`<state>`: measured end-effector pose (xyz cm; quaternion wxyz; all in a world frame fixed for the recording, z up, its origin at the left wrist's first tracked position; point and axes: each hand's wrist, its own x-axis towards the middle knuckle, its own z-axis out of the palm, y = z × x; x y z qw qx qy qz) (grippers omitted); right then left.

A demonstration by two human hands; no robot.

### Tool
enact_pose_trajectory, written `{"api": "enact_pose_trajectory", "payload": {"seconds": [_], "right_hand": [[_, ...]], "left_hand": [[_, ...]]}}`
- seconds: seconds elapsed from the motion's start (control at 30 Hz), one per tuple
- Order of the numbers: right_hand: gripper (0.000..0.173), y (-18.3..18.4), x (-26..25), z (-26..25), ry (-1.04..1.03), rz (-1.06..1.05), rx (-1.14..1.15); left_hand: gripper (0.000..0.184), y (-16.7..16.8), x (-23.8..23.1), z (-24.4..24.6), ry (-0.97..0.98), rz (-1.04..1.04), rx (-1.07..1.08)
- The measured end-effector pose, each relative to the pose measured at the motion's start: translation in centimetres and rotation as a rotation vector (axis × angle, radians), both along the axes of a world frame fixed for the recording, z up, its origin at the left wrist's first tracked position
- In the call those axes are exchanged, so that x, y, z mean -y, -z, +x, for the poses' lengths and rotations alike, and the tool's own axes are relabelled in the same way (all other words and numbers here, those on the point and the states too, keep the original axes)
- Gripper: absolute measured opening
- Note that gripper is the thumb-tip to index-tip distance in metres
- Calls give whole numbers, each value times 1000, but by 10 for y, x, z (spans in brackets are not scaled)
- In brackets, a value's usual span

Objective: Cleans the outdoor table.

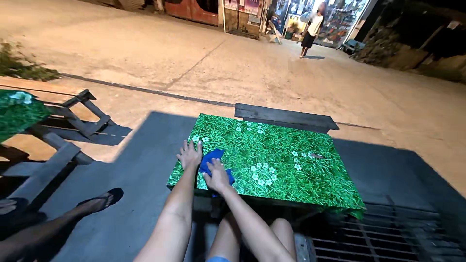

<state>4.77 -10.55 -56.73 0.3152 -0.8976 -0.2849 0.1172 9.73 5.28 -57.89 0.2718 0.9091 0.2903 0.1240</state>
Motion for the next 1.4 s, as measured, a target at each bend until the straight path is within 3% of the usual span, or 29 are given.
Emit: {"api": "enact_pose_trajectory", "payload": {"seconds": [0.07,0.13,0.27,0.33,0.4,0.53,0.63,0.73,0.87,0.93,1.03,1.2,1.33,1.4], "right_hand": [[62,-10,18,1,-67,188,-73],[57,-17,64,10,90,254,7],[62,-11,210,46,611,-45,252],[74,5,279,55,790,-196,223],[84,21,317,52,855,-284,164],[83,31,321,50,876,-305,148],[83,30,317,57,884,-273,172],[83,31,318,54,885,-236,180],[83,30,318,54,879,-237,178],[83,30,319,56,887,-248,176],[83,32,321,58,889,-267,174],[82,32,320,61,895,-281,172],[82,32,320,59,898,-270,170],[83,31,319,58,898,-274,175]], "left_hand": [[64,-4,1,-5,12,-38,38],[65,-3,-1,-7,20,-52,62],[72,8,-6,-1,15,-34,90],[74,9,-8,0,19,-24,91],[77,8,-9,1,31,-21,63],[91,-11,-1,-17,69,-82,-93],[83,-34,45,-60,223,3,-48],[91,-27,81,-85,359,-47,-180],[103,-12,71,-44,253,121,-291],[91,-1,57,-5,217,237,-246],[67,15,33,55,154,384,3],[47,-2,20,122,78,465,127],[61,-5,32,112,107,309,82],[80,3,36,90,191,277,25]]}}
